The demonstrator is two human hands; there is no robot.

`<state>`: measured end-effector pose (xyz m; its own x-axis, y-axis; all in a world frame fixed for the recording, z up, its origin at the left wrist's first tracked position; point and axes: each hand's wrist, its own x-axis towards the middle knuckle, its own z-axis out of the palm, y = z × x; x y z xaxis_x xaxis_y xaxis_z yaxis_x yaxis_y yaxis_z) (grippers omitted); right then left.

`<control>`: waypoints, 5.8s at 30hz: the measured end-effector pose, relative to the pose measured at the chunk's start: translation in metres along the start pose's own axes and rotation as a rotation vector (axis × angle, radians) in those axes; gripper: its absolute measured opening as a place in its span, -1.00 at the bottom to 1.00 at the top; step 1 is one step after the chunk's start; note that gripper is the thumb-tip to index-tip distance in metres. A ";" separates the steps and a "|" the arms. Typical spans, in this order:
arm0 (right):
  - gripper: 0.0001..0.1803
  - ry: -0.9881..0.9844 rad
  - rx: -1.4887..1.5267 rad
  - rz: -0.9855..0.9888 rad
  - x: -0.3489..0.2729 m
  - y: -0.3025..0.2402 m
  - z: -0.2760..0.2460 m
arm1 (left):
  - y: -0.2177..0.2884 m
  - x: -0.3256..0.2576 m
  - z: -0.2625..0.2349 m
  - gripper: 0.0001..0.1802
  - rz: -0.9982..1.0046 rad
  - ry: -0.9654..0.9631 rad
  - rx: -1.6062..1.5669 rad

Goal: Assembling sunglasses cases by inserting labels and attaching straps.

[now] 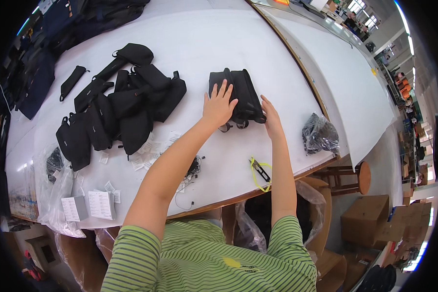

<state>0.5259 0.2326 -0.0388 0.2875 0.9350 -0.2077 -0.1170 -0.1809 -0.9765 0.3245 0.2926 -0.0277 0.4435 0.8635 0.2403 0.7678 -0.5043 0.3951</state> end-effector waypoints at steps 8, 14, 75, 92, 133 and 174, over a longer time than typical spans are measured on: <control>-0.51 0.003 -0.065 -0.043 -0.003 -0.010 0.011 | -0.005 0.003 -0.003 -0.25 0.054 0.035 0.146; -0.52 0.023 -0.077 -0.035 0.000 -0.005 0.011 | -0.005 0.010 -0.002 -0.19 0.031 -0.120 0.004; -0.74 -0.236 0.198 0.044 -0.258 -0.008 0.204 | -0.169 -0.441 -0.202 -0.37 -0.820 0.334 0.205; -0.58 -0.329 0.197 0.022 -0.277 -0.011 0.224 | -0.079 -0.383 -0.218 -0.38 -0.901 0.162 -1.178; -0.88 -0.530 -0.318 -0.224 -0.302 -0.021 0.232 | -0.059 -0.370 -0.211 -0.76 -0.366 0.009 -1.295; -0.91 -0.574 0.093 0.201 -0.301 -0.010 0.204 | -0.192 -0.237 -0.300 -0.70 -0.396 0.516 -0.575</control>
<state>0.2471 0.0154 0.0452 -0.3032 0.9051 -0.2982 -0.2055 -0.3677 -0.9070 -0.0668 0.1816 0.1060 -0.1795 0.9345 0.3073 0.4065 -0.2140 0.8882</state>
